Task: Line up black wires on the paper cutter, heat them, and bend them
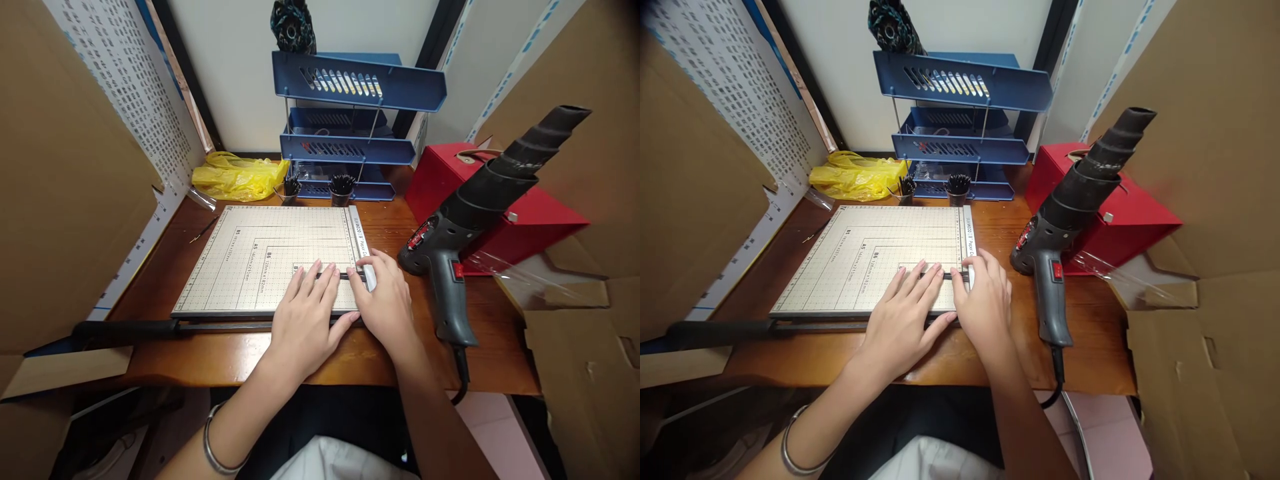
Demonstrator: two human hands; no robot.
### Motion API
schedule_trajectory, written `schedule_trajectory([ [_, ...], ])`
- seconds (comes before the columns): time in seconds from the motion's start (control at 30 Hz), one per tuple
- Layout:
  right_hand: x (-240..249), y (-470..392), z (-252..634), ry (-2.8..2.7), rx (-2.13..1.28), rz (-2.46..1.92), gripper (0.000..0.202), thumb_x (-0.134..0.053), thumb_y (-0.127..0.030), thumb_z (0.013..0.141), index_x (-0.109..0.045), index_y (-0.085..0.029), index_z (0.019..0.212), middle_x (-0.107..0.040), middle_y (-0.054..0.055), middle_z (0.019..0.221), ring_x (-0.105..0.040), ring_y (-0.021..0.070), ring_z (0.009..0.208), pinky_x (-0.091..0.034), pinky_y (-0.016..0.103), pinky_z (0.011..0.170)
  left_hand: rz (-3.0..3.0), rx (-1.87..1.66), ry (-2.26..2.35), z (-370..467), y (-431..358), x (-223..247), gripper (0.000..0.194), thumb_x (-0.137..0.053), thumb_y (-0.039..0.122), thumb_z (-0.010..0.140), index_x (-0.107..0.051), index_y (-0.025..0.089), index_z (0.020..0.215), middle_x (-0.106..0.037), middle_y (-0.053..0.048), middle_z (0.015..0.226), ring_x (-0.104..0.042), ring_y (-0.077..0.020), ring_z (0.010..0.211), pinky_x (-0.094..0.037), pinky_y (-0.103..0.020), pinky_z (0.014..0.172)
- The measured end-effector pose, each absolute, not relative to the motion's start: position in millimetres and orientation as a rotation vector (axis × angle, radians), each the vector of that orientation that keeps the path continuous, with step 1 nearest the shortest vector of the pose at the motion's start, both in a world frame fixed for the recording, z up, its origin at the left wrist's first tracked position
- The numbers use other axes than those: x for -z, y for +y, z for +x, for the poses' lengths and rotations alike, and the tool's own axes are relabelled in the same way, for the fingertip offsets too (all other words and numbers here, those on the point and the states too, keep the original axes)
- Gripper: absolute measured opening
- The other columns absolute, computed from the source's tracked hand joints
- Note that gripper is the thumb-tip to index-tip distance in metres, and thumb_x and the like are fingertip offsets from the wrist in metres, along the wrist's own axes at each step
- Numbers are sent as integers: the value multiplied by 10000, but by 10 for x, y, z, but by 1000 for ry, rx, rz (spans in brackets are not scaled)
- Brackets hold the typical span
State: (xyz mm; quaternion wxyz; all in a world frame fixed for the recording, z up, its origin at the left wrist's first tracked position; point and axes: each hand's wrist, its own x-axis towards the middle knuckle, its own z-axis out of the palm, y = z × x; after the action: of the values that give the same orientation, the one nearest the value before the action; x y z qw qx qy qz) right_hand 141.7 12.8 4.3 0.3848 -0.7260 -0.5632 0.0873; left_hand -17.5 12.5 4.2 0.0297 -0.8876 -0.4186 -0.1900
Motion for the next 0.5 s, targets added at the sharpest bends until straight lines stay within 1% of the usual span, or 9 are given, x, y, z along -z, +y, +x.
schedule_trajectory([
  [0.1, -41, 132, 1398, -1463, -183, -1907, 131, -591, -344, 924, -647, -227, 902, -600, 126, 1401, -543, 355, 1296, -412, 575, 1033, -2739, 568, -1301, -170, 123, -50, 645, -388, 536, 1048, -486, 88, 1502, -461, -102, 1585, -382, -318, 1504, -310, -528, 1245],
  [0.27, -59, 143, 1380, -1448, -161, -1938, 109, -595, -312, 913, -644, -218, 890, -586, 137, 1424, -537, 367, 1302, -427, 578, 1015, -2732, 558, -1306, -173, 123, -50, 639, -362, 523, 1058, -475, 85, 1510, -454, -98, 1588, -382, -319, 1504, -300, -536, 1248],
  [0.5, -56, 149, 1372, -1426, -122, -1918, 110, -590, -305, 900, -629, -213, 854, -612, 141, 1390, -555, 376, 1275, -427, 574, 1004, -2726, 569, -1306, -183, 117, -46, 630, -365, 513, 1060, -472, 87, 1511, -453, -91, 1587, -383, -316, 1504, -302, -540, 1248],
])
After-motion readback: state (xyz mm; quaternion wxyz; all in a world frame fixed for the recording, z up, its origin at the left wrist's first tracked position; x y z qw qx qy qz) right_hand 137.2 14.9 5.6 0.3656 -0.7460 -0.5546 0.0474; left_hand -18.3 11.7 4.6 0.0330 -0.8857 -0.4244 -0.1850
